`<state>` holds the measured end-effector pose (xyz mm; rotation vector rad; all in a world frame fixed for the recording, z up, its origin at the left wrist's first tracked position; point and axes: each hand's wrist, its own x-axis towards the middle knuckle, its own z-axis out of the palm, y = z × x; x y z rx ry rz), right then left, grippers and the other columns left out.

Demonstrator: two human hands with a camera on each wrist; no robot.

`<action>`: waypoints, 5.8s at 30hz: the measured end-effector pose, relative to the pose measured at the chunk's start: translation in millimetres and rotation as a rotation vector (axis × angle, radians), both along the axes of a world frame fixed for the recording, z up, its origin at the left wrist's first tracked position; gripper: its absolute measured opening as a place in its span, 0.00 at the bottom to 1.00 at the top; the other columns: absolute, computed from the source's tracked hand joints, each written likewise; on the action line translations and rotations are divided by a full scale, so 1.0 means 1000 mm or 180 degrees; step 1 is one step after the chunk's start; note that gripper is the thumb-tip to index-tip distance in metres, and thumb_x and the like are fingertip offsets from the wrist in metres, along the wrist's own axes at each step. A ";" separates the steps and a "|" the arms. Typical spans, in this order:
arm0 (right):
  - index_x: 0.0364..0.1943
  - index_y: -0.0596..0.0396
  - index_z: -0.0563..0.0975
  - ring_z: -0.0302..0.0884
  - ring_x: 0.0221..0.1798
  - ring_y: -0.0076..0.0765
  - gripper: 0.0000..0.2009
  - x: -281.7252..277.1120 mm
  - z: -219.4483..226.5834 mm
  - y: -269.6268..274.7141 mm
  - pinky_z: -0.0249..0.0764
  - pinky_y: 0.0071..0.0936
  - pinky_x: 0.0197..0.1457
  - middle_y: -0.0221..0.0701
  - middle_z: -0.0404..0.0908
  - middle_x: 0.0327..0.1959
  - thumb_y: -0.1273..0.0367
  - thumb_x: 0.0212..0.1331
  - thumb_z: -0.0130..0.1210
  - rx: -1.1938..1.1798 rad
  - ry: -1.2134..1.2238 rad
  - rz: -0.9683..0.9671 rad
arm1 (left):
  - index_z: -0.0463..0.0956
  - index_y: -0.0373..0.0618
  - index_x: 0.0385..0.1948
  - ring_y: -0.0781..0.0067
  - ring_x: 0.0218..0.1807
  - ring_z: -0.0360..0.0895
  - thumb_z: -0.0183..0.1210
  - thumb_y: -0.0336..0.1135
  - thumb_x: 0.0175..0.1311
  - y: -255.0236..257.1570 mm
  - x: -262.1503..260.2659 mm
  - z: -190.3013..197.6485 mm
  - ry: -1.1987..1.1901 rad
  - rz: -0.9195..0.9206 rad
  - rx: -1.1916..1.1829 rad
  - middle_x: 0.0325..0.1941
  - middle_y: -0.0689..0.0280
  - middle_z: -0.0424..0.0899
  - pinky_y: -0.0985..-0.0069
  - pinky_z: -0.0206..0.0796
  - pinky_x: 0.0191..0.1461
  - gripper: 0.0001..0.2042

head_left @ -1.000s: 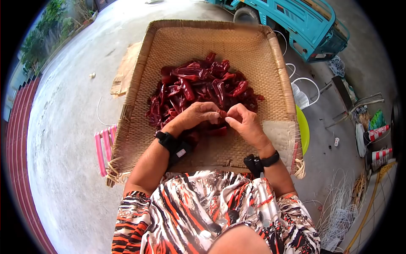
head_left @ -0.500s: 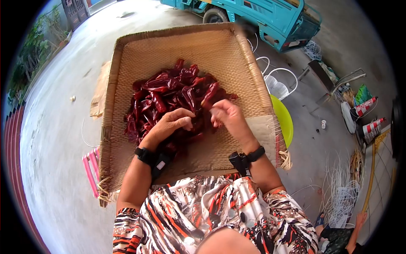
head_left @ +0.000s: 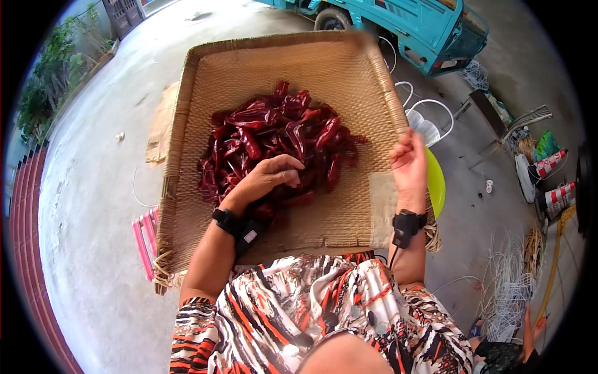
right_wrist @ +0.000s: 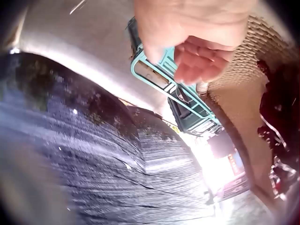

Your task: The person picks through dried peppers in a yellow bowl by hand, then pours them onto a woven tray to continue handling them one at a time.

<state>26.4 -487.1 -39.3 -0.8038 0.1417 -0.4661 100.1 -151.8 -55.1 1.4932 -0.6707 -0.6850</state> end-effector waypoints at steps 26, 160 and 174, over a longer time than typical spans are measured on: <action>0.39 0.53 0.77 0.76 0.38 0.22 0.10 0.003 -0.002 0.100 0.73 0.23 0.44 0.26 0.78 0.34 0.76 0.53 0.63 -0.3800 0.0171 0.0974 | 0.75 0.40 0.50 0.82 0.42 0.75 0.58 0.41 0.69 -0.003 -0.004 0.005 -0.0098 -0.0001 0.0121 0.37 0.69 0.81 0.80 0.68 0.51 0.15; 0.50 0.55 0.76 0.77 0.39 0.22 0.12 0.037 -0.014 0.106 0.77 0.21 0.41 0.28 0.80 0.41 0.73 0.63 0.57 -0.2777 0.0312 0.2106 | 0.72 0.43 0.45 0.73 0.37 0.77 0.47 0.42 0.75 0.006 0.006 -0.010 0.0621 0.0301 -0.0543 0.34 0.65 0.79 0.75 0.70 0.46 0.13; 0.46 0.51 0.76 0.74 0.31 0.19 0.10 0.048 -0.007 0.060 0.73 0.18 0.31 0.25 0.79 0.35 0.65 0.65 0.57 0.0020 -0.0504 0.0915 | 0.74 0.42 0.47 0.79 0.37 0.78 0.53 0.37 0.72 0.001 0.006 -0.010 0.0745 0.0400 -0.0562 0.35 0.69 0.80 0.80 0.71 0.47 0.10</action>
